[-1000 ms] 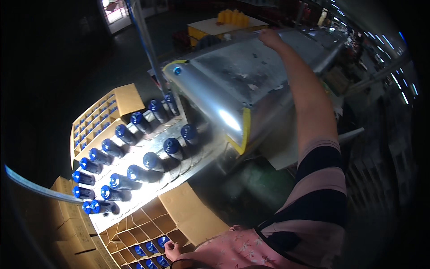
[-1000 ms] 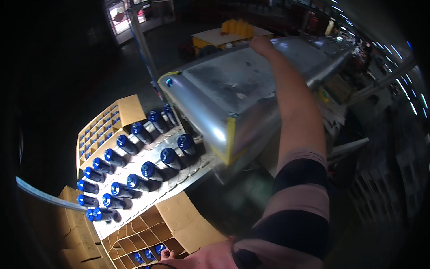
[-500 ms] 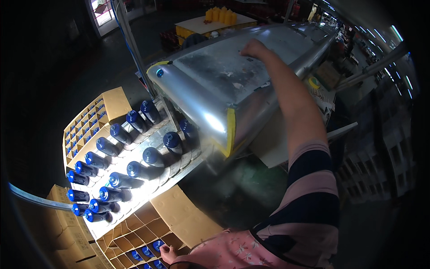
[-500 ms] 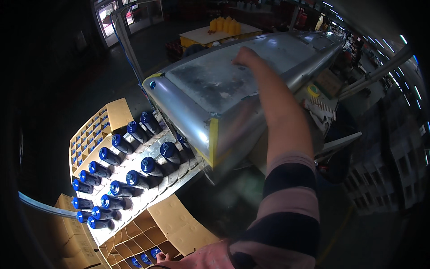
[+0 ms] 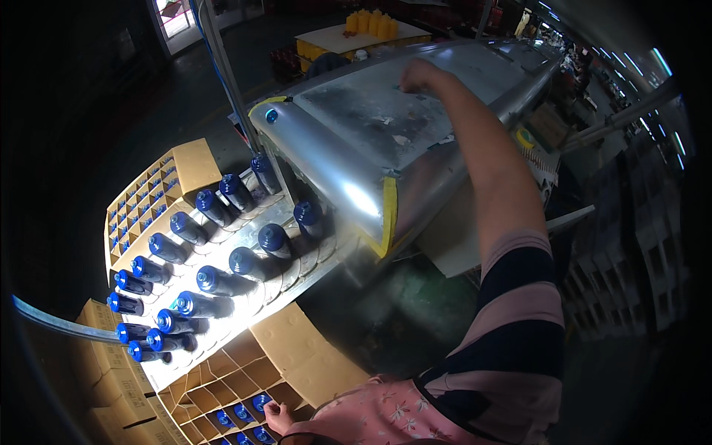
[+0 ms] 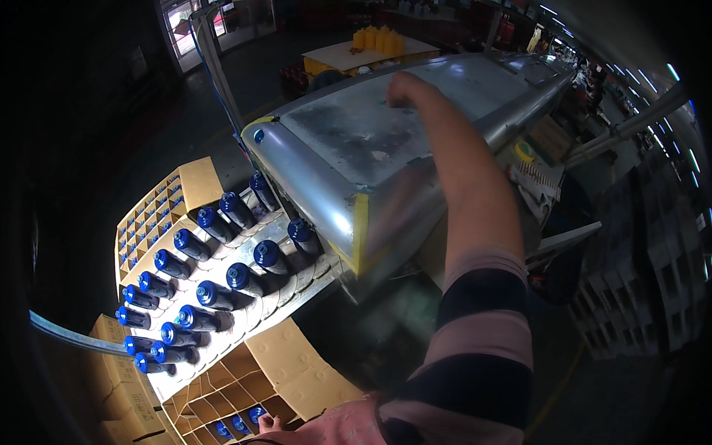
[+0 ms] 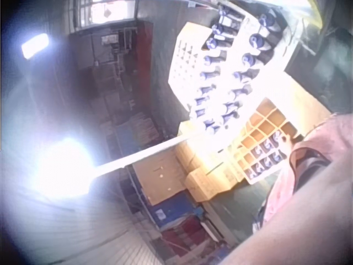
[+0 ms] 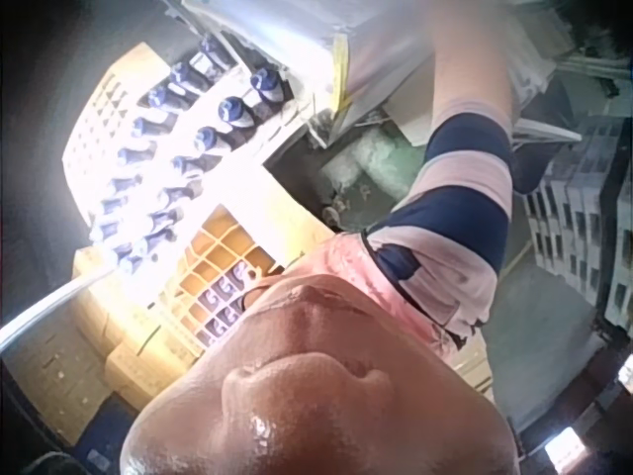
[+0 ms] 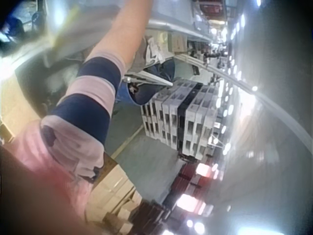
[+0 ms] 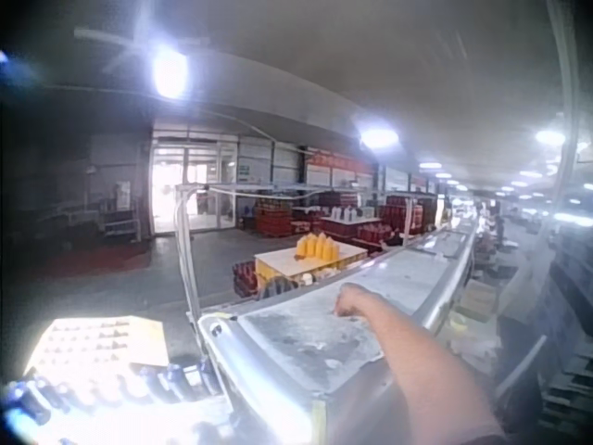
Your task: The person places blue bottles from a conveyor belt into a cardboard box with compartments. They handle the bottles one at a time, occasionally inspecting a bottle before placing it in the box. The person continues filling the box until it is full, then moves to a new box and repeats the process.
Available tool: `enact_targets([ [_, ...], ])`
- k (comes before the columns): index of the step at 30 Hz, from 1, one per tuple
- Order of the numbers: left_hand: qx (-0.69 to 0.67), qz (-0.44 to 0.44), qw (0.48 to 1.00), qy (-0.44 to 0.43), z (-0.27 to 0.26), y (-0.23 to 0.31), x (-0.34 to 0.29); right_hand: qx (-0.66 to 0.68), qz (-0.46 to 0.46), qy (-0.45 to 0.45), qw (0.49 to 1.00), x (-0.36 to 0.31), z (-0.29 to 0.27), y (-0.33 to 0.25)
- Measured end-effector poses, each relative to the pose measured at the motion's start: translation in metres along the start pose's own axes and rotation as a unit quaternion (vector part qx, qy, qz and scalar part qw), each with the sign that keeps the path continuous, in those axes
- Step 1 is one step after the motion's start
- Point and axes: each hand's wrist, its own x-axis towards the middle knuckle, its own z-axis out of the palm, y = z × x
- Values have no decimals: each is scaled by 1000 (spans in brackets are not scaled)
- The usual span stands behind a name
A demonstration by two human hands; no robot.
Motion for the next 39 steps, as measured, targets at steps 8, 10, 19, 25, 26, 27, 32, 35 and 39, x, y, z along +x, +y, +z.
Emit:
enact_targets([
  [8, 17, -5, 1000, -3, 0, 6, 3, 80, 7, 241, 967, -25, -4, -19],
  [10, 12, -11, 1000, -4, 1, 2, 3, 237, 57, 162, 956, -31, -13, -13],
  [19, 45, -33, 998, 17, -6, -48, 10, 156, -13, 18, 988, -31, 28, 39],
  [25, 75, 151, 975, -146, -21, -86, 39, 160, 31, 61, 985, -37, 42, 52],
  [26, 36, 168, 970, -173, -19, -88, 43, 149, 1, 86, 985, -41, 39, 49],
  [27, 49, 168, 969, -176, -15, -87, 46, 171, 34, 95, 980, -47, 38, 47],
  [32, 109, 124, 975, -147, 18, -60, 44, 235, 43, 98, 966, -59, 29, 35],
  [35, 115, 111, 977, -140, 30, -39, 41, 260, 79, 73, 960, -59, 24, 35],
  [39, 114, 97, 980, -132, 36, -24, 38, 213, 75, 54, 973, -58, 20, 32],
])
